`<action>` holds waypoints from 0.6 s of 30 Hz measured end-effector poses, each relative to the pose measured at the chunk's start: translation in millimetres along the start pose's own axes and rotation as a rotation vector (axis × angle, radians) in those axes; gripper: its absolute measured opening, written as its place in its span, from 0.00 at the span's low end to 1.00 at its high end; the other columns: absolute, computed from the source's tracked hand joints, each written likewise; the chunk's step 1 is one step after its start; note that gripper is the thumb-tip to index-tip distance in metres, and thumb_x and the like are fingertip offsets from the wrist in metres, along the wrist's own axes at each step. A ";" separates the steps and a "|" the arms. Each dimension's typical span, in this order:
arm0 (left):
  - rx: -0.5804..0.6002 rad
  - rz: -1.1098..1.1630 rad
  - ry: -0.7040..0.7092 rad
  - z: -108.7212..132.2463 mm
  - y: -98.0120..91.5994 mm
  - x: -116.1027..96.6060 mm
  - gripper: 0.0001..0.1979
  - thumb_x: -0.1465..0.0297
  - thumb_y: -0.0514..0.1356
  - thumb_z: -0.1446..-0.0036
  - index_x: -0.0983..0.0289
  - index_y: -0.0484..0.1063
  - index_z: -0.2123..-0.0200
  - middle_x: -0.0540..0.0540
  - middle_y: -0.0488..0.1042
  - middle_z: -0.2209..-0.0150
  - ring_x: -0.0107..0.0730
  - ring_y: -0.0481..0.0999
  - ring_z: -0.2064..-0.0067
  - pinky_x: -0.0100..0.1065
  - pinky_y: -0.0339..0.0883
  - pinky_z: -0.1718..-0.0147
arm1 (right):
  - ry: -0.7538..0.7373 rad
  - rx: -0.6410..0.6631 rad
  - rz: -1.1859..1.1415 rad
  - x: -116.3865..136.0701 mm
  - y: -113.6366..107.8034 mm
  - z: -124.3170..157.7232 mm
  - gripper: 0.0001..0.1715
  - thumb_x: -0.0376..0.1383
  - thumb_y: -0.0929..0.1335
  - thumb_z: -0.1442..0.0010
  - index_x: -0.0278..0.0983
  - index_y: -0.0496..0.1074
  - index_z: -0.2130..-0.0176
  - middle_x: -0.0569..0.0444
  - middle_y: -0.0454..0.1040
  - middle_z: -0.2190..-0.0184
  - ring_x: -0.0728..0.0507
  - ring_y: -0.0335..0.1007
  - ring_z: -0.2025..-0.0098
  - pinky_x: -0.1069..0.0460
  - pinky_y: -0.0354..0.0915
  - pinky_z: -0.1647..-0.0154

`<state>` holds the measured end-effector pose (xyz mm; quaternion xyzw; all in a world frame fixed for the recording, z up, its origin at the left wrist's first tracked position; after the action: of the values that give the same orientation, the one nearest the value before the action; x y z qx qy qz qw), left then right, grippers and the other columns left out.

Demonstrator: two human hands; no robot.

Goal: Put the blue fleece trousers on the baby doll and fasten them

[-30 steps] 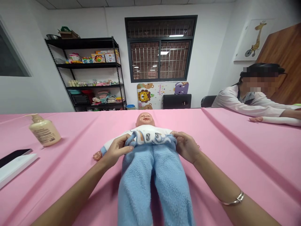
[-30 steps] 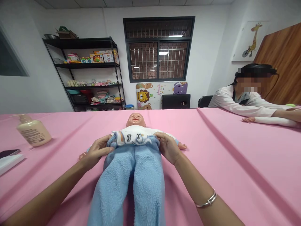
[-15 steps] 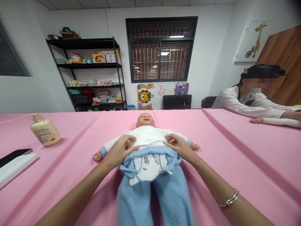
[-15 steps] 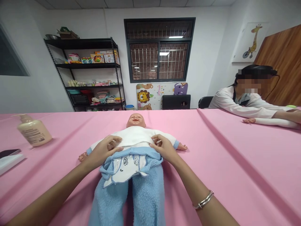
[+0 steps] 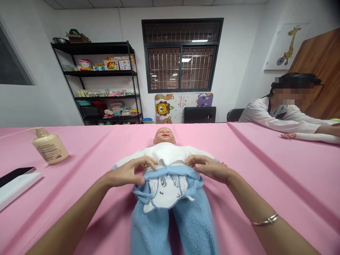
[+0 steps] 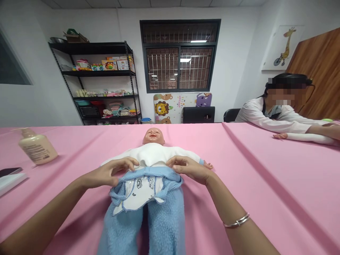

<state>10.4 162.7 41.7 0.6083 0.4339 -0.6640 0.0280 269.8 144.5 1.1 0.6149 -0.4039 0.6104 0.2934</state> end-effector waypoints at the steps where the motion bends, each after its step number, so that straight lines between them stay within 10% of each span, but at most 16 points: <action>1: 0.108 -0.016 0.005 3.6 0.3 -4.8 0.22 0.55 0.64 0.57 0.59 0.72 0.59 0.58 0.63 0.46 0.50 0.59 0.44 0.41 0.54 0.47 | -0.008 0.054 -0.010 1.9 0.9 1.7 0.25 0.47 0.71 0.52 0.36 0.70 0.57 0.50 0.66 0.58 0.44 0.61 0.57 0.52 0.59 0.58; 6: 0.286 -0.165 -0.095 12.8 3.0 -17.7 0.30 0.61 0.68 0.62 0.53 0.69 0.52 0.52 0.53 0.39 0.49 0.47 0.38 0.43 0.44 0.42 | 0.018 0.234 0.054 10.8 9.1 6.9 0.35 0.40 0.73 0.55 0.39 0.65 0.48 0.49 0.61 0.48 0.40 0.57 0.48 0.48 0.55 0.47; 13: -0.154 -0.120 -0.025 -7.0 8.5 -2.1 0.11 0.62 0.55 0.46 0.62 0.71 0.64 0.55 0.71 0.58 0.41 0.68 0.55 0.34 0.62 0.56 | 0.041 0.217 0.142 13.0 12.1 7.9 0.44 0.38 0.76 0.63 0.38 0.63 0.47 0.49 0.62 0.49 0.39 0.56 0.47 0.47 0.55 0.47; 18: -0.559 -0.036 -0.104 -13.6 1.2 15.9 0.20 0.54 0.53 0.46 0.65 0.69 0.62 0.54 0.71 0.64 0.38 0.68 0.60 0.32 0.62 0.61 | 0.043 -0.003 0.186 7.5 11.5 -1.9 0.21 0.45 0.71 0.52 0.35 0.70 0.61 0.52 0.66 0.63 0.46 0.61 0.62 0.55 0.58 0.65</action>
<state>17.6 178.1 29.4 0.5344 0.6091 -0.5491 0.2051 258.5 139.4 7.1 0.5610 -0.4538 0.6476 0.2448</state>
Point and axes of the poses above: each hand's wrist, its own z-axis away from the middle knuckle, its own y-axis out of the palm, x = y × z, the point moved 4 cm from there along -z, towards the middle knuckle
